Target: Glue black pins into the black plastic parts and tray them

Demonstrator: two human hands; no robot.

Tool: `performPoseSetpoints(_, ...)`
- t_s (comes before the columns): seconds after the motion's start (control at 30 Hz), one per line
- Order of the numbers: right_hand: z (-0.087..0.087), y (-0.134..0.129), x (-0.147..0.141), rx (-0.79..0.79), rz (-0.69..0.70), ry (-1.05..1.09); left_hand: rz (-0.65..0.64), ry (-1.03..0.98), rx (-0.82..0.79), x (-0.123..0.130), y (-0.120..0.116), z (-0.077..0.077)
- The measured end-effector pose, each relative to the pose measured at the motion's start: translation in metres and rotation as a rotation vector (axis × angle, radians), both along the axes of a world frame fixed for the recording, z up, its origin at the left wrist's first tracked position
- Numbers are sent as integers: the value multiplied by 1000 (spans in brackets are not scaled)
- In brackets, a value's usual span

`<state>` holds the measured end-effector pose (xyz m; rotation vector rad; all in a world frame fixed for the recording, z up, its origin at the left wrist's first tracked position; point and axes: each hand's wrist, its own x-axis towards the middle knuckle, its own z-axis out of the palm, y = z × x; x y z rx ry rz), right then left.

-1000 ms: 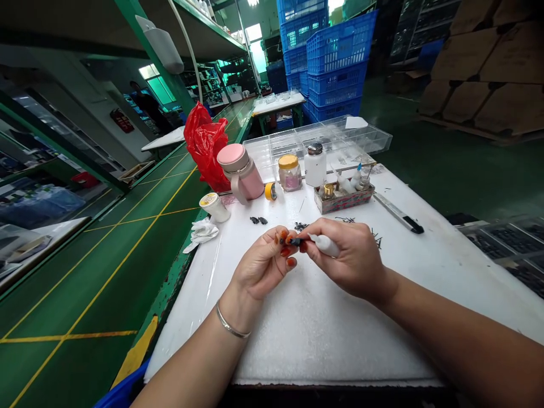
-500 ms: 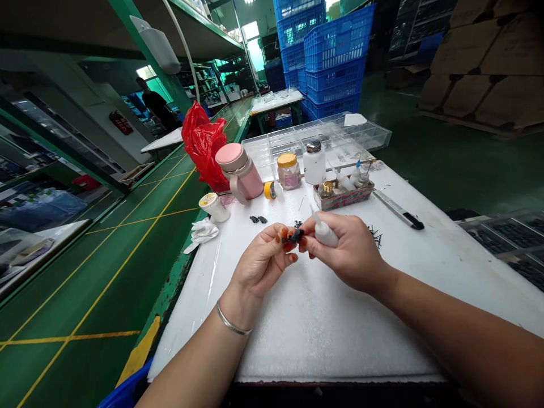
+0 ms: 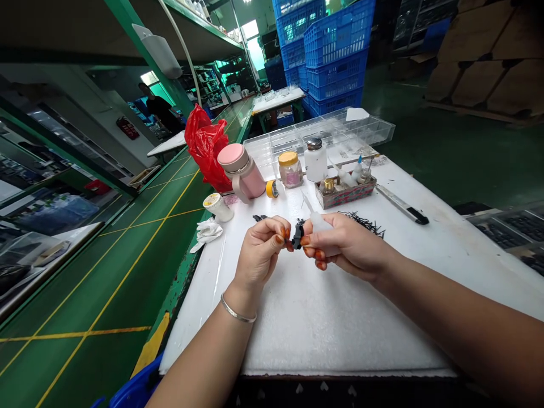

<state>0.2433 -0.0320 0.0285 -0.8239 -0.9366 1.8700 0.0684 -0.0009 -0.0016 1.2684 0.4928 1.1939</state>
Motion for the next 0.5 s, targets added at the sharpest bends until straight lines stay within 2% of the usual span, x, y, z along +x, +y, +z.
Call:
performPoseSetpoints(0.2, -2, 0, 0, -10, 7, 22, 26, 43, 48, 0, 1, -1)
performPoseSetpoints(0.5, -3, 1, 2, -27, 26, 13, -51, -17, 95, -1, 3, -1)
